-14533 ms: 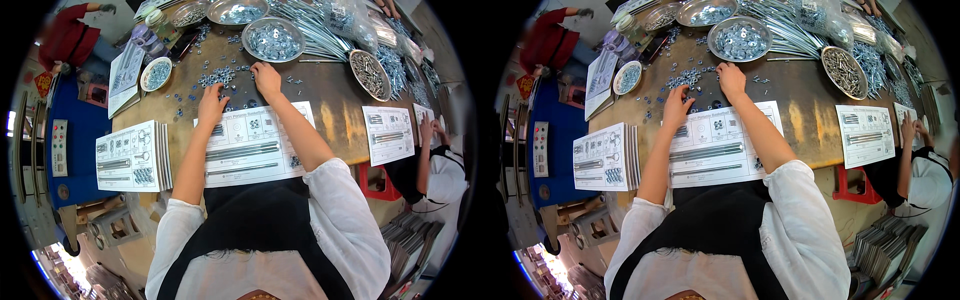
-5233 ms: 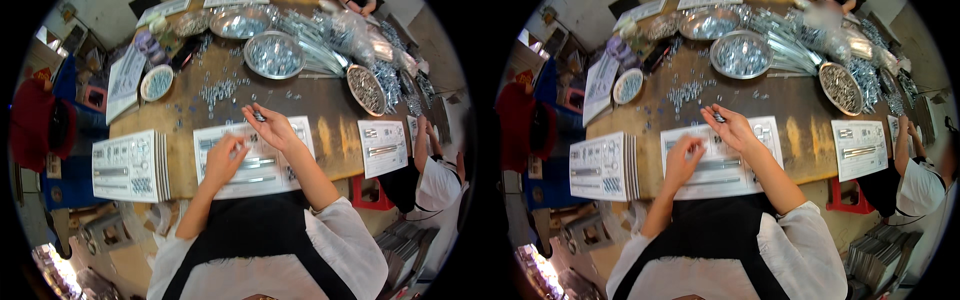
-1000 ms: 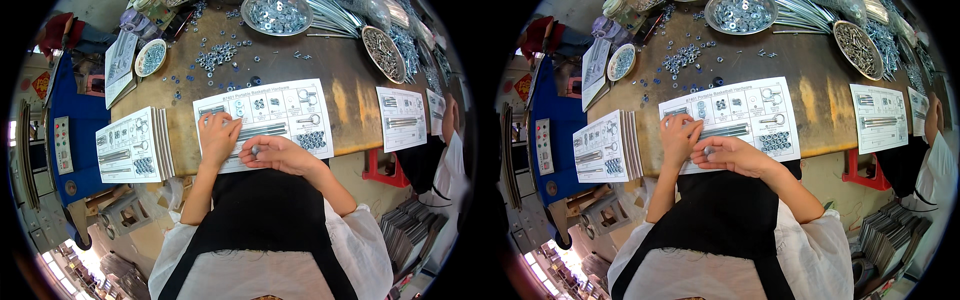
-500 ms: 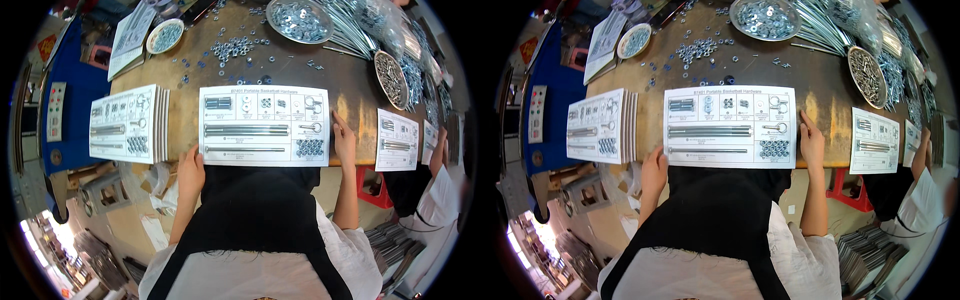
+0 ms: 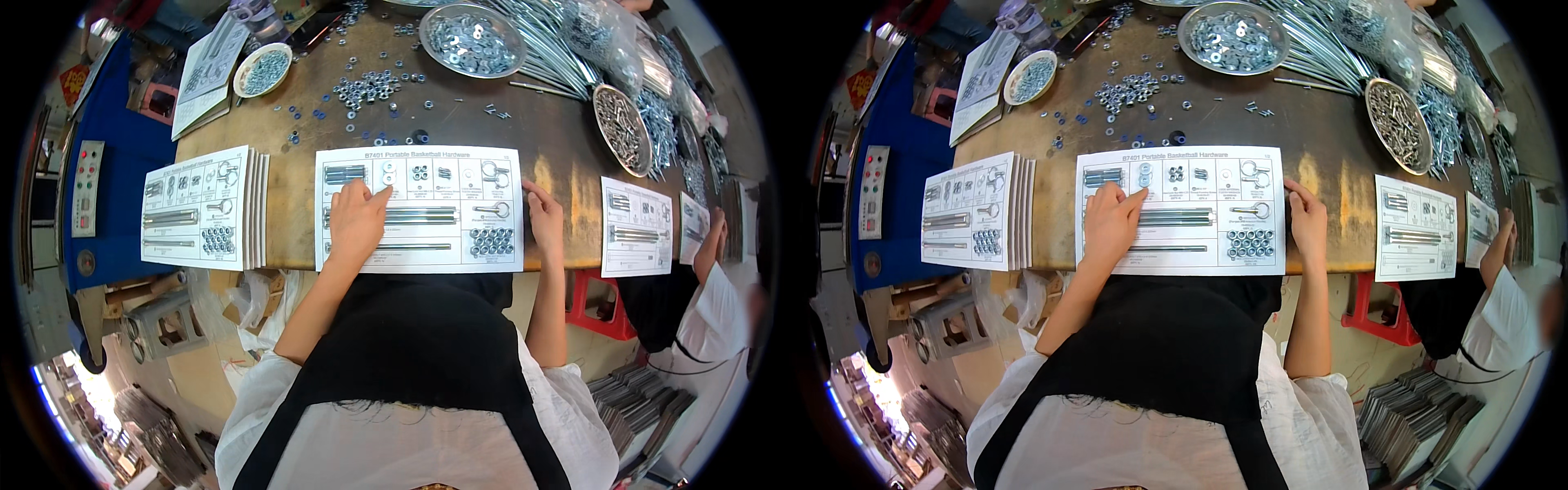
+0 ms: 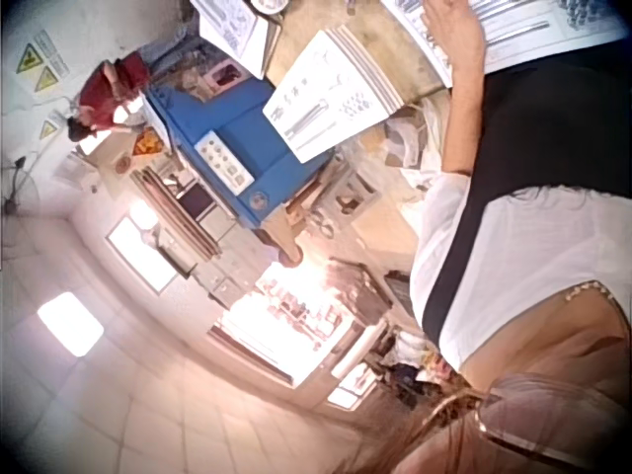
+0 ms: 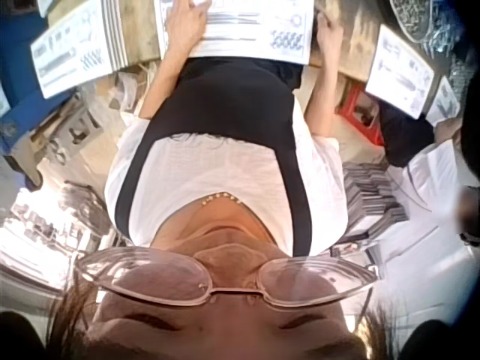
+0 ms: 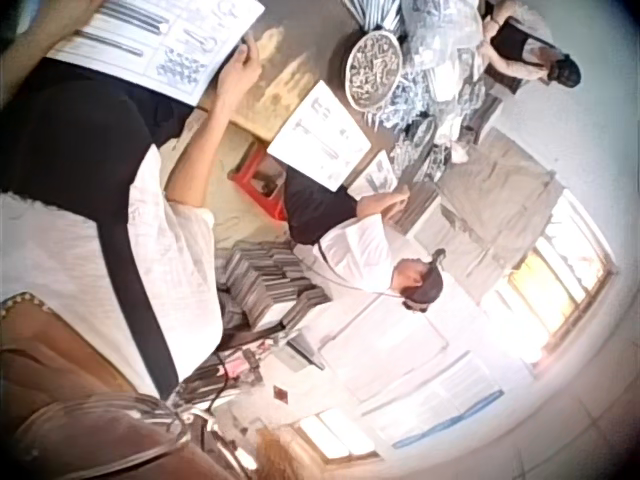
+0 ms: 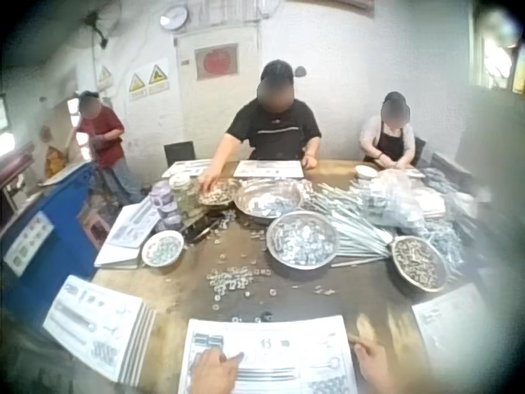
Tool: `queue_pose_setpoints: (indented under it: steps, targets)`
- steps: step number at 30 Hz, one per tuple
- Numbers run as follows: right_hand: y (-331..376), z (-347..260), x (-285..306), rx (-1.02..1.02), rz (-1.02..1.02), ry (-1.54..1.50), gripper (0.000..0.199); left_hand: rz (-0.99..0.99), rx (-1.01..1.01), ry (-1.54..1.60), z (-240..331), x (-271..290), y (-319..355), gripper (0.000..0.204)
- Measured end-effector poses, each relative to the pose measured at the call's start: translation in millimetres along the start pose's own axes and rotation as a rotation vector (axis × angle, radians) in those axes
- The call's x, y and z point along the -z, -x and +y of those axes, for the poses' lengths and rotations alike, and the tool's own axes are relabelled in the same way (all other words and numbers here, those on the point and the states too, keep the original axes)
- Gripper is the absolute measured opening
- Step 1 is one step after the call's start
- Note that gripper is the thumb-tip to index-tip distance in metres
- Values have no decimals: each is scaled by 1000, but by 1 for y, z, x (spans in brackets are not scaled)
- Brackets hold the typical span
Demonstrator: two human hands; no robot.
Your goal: The person picks up metal rods, nuts, and washers from a table and arranges them on printed instruction sheets. They repeatedly place components on the sheet, adjust their positions, and move the sheet aside to continue the process.
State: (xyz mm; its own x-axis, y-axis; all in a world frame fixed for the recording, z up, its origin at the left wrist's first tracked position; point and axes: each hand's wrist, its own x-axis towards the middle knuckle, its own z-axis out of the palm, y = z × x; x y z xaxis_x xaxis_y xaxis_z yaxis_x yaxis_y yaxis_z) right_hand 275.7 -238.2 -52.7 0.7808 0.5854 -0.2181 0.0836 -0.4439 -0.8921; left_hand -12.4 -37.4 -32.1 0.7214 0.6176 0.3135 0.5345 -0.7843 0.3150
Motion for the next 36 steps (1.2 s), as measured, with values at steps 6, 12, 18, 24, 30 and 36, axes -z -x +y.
queue_pose_setpoints:
  steps: [6,12,18,24,30,36]
  targets:
    - [-7,2,-3,-32,32,-66,28,22,273,127,-21,17,22,16]
    - [-16,-31,-9,-79,49,488,39,-592,1055,-105,-31,86,68,23]
    - [-21,-4,-1,41,-8,370,38,-118,716,196,-26,55,106,30]
    - [-20,-7,5,-176,-242,-103,27,-91,924,826,-73,41,126,24]
    - [-14,-11,5,-178,-219,-240,26,-75,937,1055,-67,62,124,27]
    - [-17,-71,9,-138,-218,-268,25,59,850,1087,-50,115,122,31]
